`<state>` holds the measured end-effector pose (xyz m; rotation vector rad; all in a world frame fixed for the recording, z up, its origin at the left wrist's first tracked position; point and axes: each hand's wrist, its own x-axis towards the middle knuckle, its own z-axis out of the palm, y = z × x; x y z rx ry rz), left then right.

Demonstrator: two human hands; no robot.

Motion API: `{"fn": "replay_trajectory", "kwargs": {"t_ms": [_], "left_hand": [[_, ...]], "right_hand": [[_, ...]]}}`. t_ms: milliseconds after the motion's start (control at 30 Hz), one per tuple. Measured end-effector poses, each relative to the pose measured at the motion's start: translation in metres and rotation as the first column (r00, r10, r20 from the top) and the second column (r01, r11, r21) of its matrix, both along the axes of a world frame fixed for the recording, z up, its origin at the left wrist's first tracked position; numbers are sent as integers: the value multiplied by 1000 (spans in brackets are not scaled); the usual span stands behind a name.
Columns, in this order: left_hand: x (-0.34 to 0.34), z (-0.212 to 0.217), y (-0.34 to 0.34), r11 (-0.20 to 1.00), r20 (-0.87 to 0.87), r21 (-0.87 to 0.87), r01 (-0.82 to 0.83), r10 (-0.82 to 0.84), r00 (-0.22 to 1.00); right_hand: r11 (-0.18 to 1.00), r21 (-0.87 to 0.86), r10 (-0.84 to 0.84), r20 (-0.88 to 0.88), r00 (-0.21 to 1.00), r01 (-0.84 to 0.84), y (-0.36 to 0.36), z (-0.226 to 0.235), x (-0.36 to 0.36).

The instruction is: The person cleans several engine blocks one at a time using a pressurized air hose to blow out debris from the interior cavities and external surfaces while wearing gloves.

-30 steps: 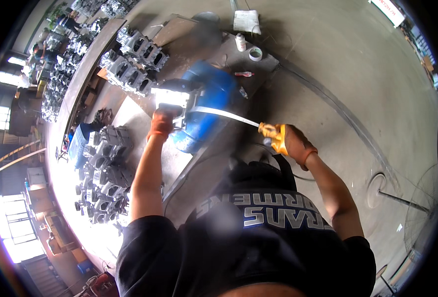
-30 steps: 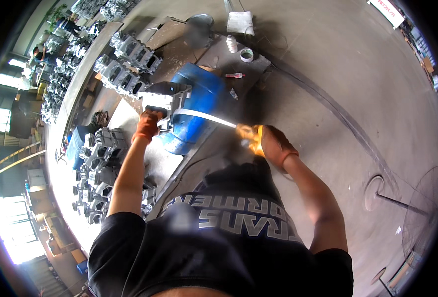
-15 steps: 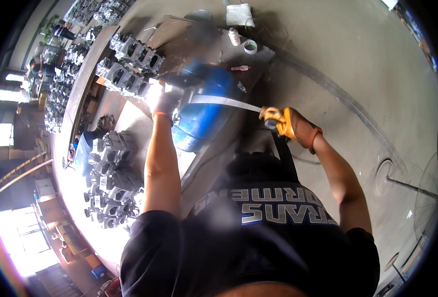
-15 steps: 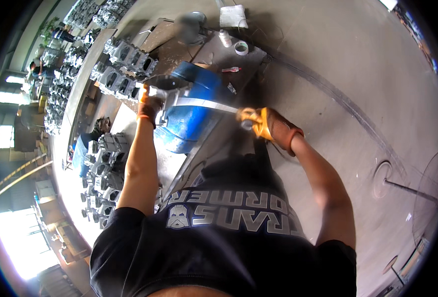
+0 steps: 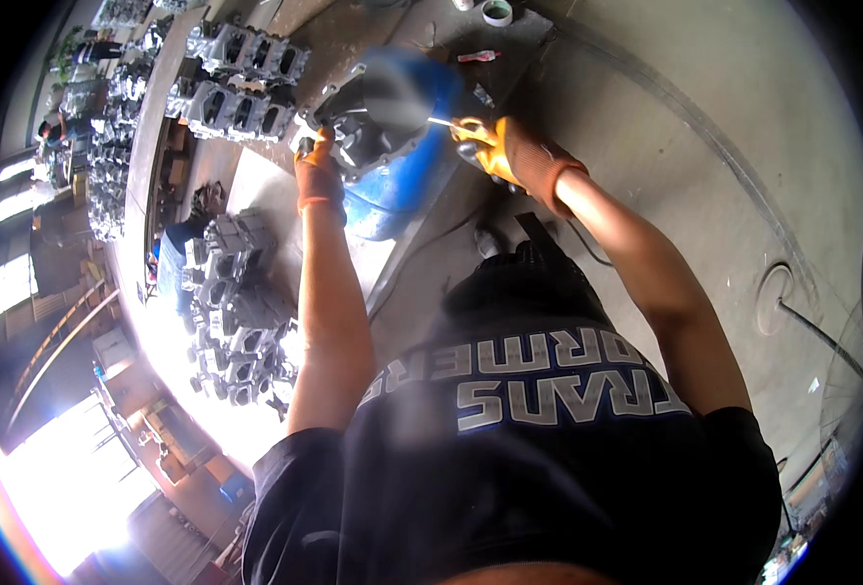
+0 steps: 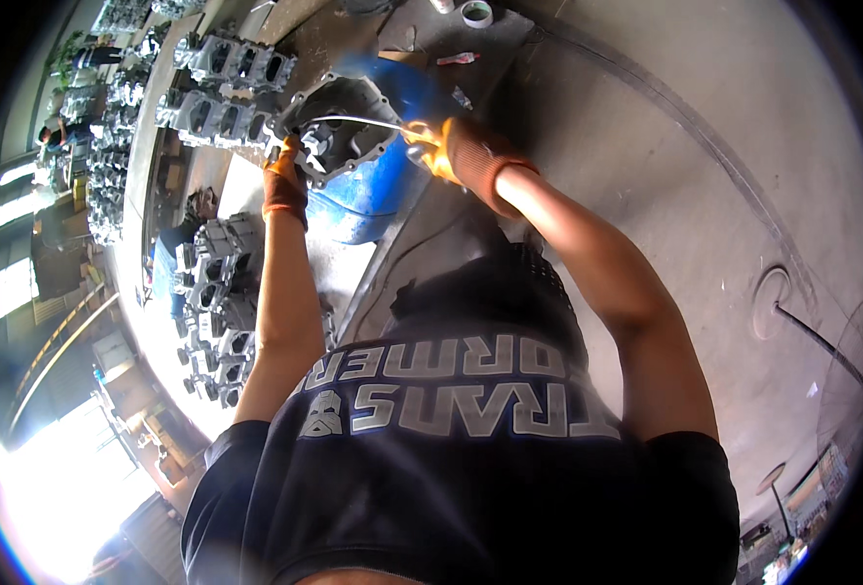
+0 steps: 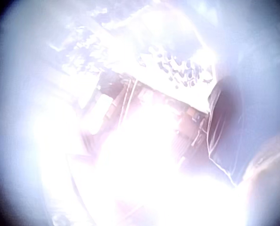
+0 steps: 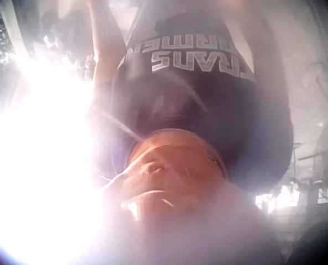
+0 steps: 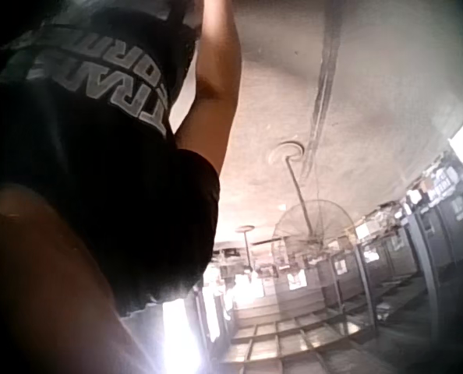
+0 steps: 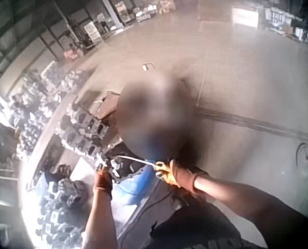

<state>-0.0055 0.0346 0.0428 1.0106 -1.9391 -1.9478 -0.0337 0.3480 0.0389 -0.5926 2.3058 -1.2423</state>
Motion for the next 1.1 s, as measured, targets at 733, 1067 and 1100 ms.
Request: {"fn": "replay_trajectory", "kwargs": {"t_ms": [733, 1067, 1100], "left_hand": [[-16, -4, -15, 991, 29, 108, 75, -78, 997], [4, 6, -9, 991, 27, 88, 104, -107, 994], [3, -3, -10, 990, -2, 81, 118, -119, 993]], "right_hand": [[1000, -8, 31, 328, 944, -30, -39, -89, 31], [989, 51, -150, 232, 961, 142, 27, -6, -6], [994, -107, -9, -70, 998, 2, 26, -16, 0]]}}
